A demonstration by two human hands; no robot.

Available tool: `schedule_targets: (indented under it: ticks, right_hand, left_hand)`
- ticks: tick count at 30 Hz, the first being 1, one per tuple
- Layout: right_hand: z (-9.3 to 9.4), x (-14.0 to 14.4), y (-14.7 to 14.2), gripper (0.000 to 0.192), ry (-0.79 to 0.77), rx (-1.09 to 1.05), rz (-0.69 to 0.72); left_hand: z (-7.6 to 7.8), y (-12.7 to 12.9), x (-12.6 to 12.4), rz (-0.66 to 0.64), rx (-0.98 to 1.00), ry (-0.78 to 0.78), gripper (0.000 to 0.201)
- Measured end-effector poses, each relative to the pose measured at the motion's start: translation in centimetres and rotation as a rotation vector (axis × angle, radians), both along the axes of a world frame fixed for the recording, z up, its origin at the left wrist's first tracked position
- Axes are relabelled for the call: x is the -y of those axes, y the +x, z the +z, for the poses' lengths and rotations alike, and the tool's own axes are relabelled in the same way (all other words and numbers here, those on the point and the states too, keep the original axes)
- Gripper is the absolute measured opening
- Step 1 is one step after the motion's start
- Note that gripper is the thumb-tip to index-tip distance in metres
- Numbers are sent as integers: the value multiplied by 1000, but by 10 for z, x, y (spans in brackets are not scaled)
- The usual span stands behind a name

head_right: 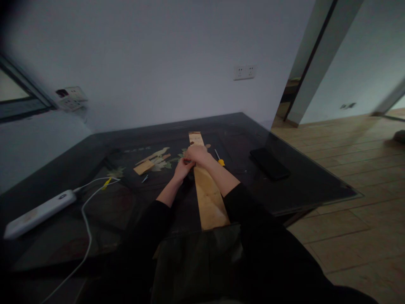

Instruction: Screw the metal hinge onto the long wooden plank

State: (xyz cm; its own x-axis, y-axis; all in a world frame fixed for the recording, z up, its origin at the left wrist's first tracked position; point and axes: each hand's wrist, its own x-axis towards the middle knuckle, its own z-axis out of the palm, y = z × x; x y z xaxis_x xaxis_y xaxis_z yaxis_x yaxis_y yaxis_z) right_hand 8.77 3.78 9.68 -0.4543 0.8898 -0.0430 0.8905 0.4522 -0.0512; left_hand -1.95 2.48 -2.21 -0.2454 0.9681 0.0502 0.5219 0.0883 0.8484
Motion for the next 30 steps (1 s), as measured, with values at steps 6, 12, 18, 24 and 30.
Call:
schedule_targets:
  ticks: [6,12,18,24,30]
  right_hand:
    - [-14,-5,-1,34,30,-33,1]
    - [-11,-1,1,37,21,-30,48]
    - [-8,-3,3,33,-12,-14,77]
    - [-17,-8,2,35,12,-50,12]
    - [-11,-4,3,32,-21,-67,58]
  left_hand:
    - [6,2,4,29,38,-36,35]
    - [8,2,5,32,50,-50,39]
    - [9,2,5,19,42,-52,42]
    - [14,4,9,31,39,-55,38]
    - [12,3,9,31,31,-44,37]
